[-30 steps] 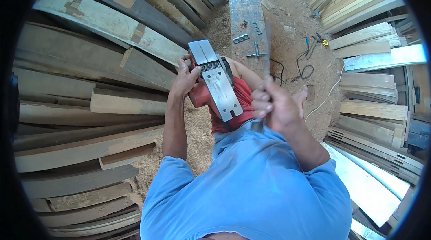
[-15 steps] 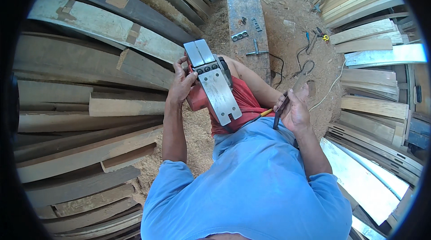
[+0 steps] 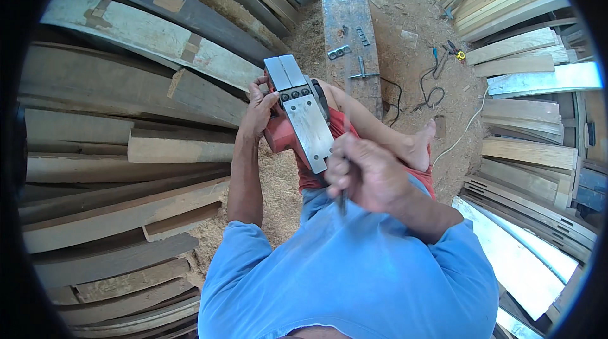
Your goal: The person loosens and tightens screws on the base of a power planer using a screwdriver. They handle a small metal strip to check the alignment of the blades before finishing the adjustments.
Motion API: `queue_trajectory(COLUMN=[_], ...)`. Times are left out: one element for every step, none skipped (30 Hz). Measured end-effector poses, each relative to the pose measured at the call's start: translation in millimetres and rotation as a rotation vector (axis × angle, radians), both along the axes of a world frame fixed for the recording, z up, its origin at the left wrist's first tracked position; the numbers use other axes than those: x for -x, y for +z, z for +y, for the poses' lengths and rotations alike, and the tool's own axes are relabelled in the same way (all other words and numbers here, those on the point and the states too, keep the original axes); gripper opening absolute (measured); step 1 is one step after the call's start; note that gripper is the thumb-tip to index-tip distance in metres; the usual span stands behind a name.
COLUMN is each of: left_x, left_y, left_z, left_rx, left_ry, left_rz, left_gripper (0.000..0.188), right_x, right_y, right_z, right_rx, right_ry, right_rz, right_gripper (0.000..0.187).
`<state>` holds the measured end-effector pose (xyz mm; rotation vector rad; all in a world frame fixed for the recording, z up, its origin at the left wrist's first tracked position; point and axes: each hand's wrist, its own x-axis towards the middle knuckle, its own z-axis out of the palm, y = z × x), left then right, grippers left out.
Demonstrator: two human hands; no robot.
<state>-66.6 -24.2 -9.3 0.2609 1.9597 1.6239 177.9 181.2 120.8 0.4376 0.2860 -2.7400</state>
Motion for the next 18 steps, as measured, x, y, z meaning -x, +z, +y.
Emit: queue_trajectory(left_x=[1, 1, 0, -1, -1, 0, 0, -1, 2, 5, 5, 5, 5, 4, 5, 6, 7, 8], left_y=[0, 3, 6, 9, 11, 13, 12, 12, 3, -13, -17, -21, -16, -8, 2, 16, 23, 21], left_z=[3, 7, 12, 15, 15, 16, 15, 15, 14, 5, 5, 5, 9, 13, 16, 17, 18, 19], left_rx=[0.009, -0.014, -0.038, -0.060, -0.056, -0.053, -0.050, -0.032, -0.004, 0.027, 0.032, 0.037, 0.019, 0.002, 0.009, 0.017, 0.026, 0.009], left_ry=[0.010, 0.028, 0.045, 0.064, 0.055, 0.045, 0.035, 0.012, 0.000, 0.001, 0.004, 0.007, 0.022, 0.034, 0.017, 0.001, -0.016, 0.007], left_rz=[-0.010, -0.012, -0.014, -0.014, -0.016, -0.017, -0.020, -0.014, 0.066, 0.146, 0.163, 0.181, 0.137, 0.095, 0.021, -0.051, -0.123, -0.107], left_gripper=[0.053, 0.051, 0.050, 0.049, 0.049, 0.049, 0.050, 0.051, 0.051, 0.052, 0.052, 0.052, 0.053, 0.053, 0.055, 0.057, 0.059, 0.059], right_x=[2, 4, 4, 4, 2, 0, -2, -4, -6, -8, -10, -11, -11, -12, -13, -13, -13, -14], right_y=[3, 3, -3, -11, -16, -19, -22, -22, -22, -21, -21, -21, -21, -21, -23, -25, -26, -26], right_z=[-13, -26, -39, -51, -60, -65, -70, -73, -74, -76, -76, -77, -76, -76, -75, -76, -77, -77], right_rx=[0.037, 0.094, 0.146, 0.168, 0.189, 0.213, 0.236, 0.259, 0.251, 0.245, 0.236, 0.232, 0.228, 0.225, 0.228, 0.232, 0.237, 0.238], right_ry=[0.056, 0.094, 0.138, 0.175, 0.213, 0.232, 0.251, 0.270, 0.278, 0.298, 0.304, 0.312, 0.315, 0.317, 0.314, 0.312, 0.310, 0.311], right_rz=[0.002, 0.004, 0.017, 0.026, 0.033, 0.008, -0.019, -0.046, -0.040, -0.035, -0.032, -0.038, -0.044, -0.048, -0.048, -0.046, -0.044, -0.039], right_gripper=[0.029, 0.029, 0.029, 0.031, 0.032, 0.032, 0.032, 0.032, 0.032, 0.033, 0.033, 0.033, 0.033, 0.033, 0.033, 0.033, 0.033, 0.033])
